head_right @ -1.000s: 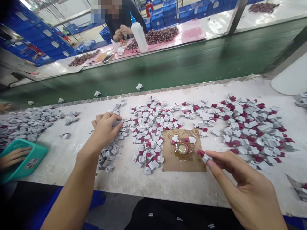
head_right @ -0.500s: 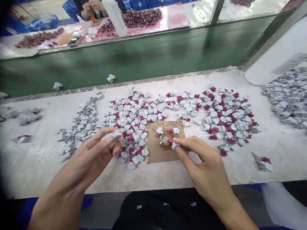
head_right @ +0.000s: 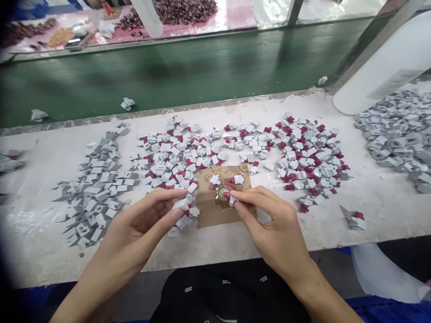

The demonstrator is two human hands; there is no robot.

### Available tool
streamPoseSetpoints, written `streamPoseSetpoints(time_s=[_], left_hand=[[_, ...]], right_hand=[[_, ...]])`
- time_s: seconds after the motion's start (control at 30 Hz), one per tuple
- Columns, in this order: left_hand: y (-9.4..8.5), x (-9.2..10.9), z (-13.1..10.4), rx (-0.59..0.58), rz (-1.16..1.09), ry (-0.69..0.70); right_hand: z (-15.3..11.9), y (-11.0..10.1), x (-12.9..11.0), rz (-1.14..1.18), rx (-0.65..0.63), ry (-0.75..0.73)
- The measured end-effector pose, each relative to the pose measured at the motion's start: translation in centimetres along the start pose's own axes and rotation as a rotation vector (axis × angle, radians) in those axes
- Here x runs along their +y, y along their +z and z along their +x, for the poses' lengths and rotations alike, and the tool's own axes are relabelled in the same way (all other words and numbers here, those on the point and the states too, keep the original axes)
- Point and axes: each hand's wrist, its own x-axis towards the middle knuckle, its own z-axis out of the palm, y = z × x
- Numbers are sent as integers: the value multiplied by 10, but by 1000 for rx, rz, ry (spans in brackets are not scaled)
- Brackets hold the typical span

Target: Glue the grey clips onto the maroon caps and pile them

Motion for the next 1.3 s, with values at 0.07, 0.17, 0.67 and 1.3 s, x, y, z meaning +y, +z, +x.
streamPoseSetpoints(time_s=[0.07,0.17,0.67,1.3], left_hand=[[8,3,5,-60,-71,-24],[24,6,13,-139,-290,-66],[56,11,26,-173,-486,-57],[29,51,47,-282,-36,199]], right_hand=[[-1,-1,1,75,33,48],[-1,-2,3,267,60,125],[3,4,3,544,-1,187],[21,-29,-37,248,-72,163]])
